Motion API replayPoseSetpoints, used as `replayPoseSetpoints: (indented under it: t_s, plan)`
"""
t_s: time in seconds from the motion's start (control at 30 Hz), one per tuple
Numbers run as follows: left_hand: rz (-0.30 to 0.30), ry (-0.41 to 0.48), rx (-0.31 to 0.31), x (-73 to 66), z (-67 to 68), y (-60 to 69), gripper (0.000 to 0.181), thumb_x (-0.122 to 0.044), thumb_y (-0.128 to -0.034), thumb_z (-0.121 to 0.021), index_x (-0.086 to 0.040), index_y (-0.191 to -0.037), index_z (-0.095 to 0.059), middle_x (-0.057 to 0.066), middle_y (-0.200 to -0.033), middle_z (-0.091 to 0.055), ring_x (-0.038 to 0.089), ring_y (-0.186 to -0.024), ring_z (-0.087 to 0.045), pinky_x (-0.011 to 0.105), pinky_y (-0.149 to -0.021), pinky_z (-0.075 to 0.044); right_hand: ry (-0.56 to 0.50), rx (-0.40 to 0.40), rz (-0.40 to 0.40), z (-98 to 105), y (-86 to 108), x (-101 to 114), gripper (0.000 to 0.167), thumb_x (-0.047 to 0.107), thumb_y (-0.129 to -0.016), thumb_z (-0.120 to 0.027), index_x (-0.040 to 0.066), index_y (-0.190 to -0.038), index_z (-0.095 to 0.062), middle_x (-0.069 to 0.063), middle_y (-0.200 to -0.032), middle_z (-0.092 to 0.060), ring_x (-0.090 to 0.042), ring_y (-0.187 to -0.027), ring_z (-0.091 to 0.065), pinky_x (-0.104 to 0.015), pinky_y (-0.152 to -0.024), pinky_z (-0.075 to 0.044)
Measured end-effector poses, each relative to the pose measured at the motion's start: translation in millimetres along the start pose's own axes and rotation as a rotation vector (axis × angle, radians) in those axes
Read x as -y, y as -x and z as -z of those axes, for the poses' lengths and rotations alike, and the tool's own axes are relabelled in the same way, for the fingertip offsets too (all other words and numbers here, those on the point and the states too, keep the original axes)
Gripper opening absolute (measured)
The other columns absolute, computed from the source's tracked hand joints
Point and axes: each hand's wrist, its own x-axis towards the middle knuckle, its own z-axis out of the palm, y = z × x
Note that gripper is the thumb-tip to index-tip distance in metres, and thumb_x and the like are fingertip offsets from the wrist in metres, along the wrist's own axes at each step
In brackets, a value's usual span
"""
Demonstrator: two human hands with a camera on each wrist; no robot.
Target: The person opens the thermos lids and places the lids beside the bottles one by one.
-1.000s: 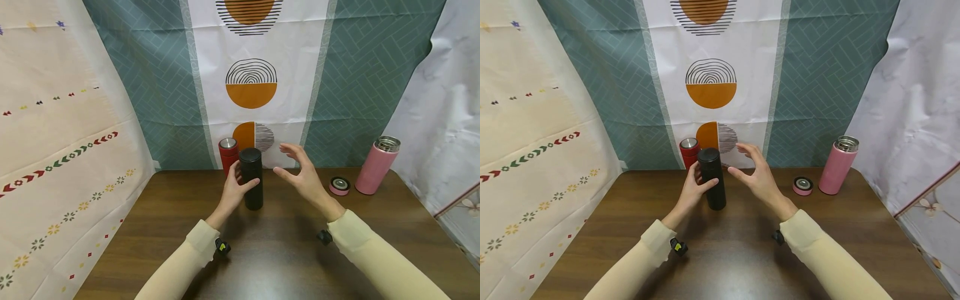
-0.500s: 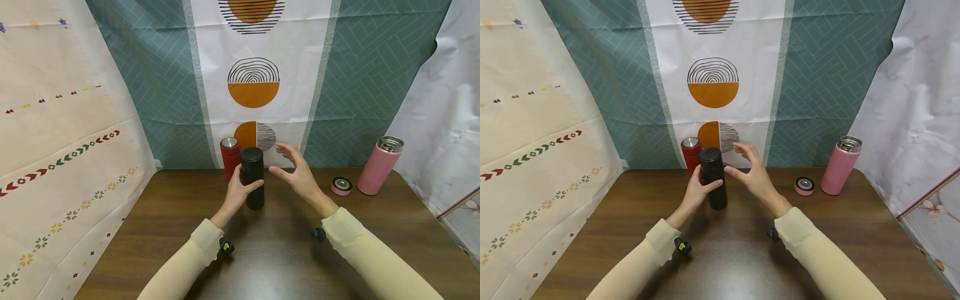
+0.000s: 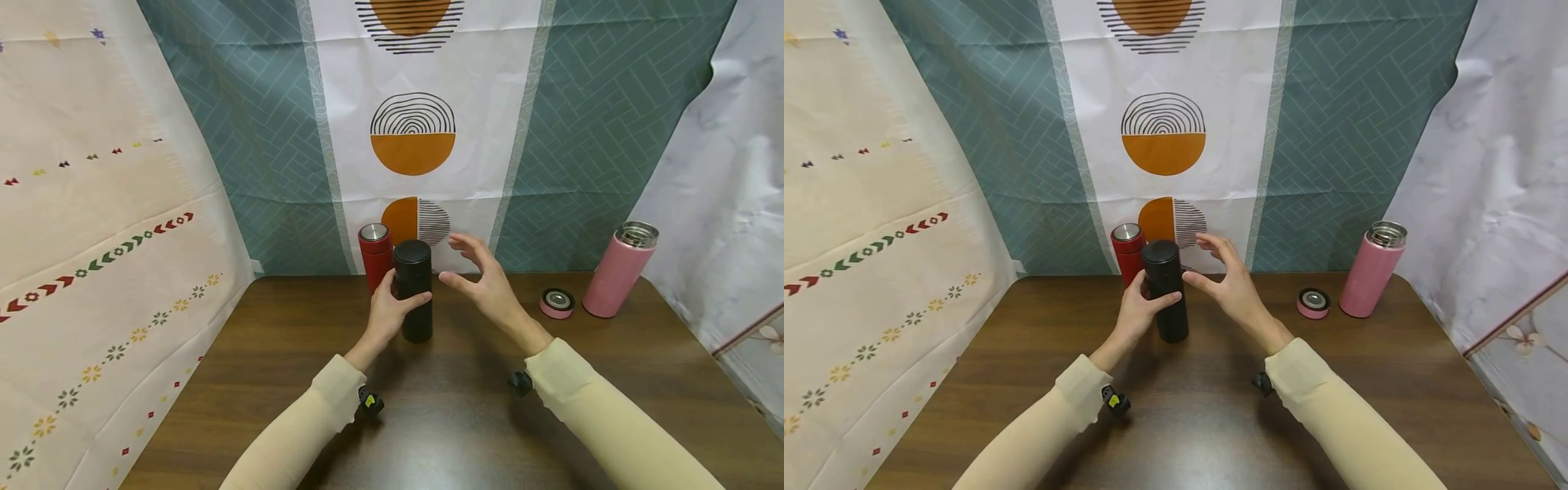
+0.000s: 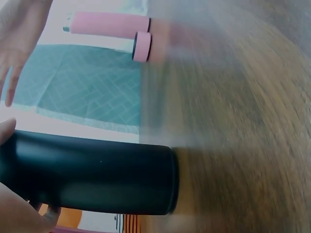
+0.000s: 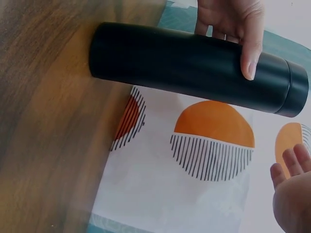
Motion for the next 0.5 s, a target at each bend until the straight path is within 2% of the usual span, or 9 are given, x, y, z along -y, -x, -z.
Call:
replayPoseSetpoints:
  t_s: [0.2,0.37,0.5]
  plan:
    - [-0.018,0.014,0.058,-10.5,-4.5,5.5,0.066,-0.026,-0.0884,-0.085,-0.012,-0.145,-0.053,0.009,-0.138,-0.064,0.030,-0.127,-0.060,0.055,-0.109,-0.047,0.029,0.009,-0.011,3,1.1,9,0.068,0.024,-0.093,-0.081,0.014,-0.153,-0.049,-0.011,-0.149,-0.053,-0.030,-0.143,-0.044,-0.056,-0.122,-0.026]
    - [-0.031,0.026,0.130,-16.4,-8.3,12.7,0.066,-0.025,-0.0876,-0.086,-0.015,-0.145,-0.054,0.005,-0.136,-0.065,0.027,-0.123,-0.064,0.049,-0.106,-0.051,0.053,0.086,-0.097,5,5.5,18,0.073,0.033,-0.094,-0.079,0.018,-0.156,-0.045,-0.007,-0.154,-0.049,-0.028,-0.148,-0.038,-0.062,-0.121,-0.023]
    - [-0.045,0.058,0.193,-20.6,-10.5,19.9,0.065,-0.021,-0.0877,-0.085,-0.016,-0.144,-0.055,0.005,-0.136,-0.065,0.028,-0.122,-0.066,0.049,-0.105,-0.052,0.042,0.149,-0.169,6,10.0,25,0.079,0.037,-0.093,-0.079,0.016,-0.159,-0.041,-0.010,-0.160,-0.044,-0.031,-0.149,-0.037,-0.063,-0.120,-0.025]
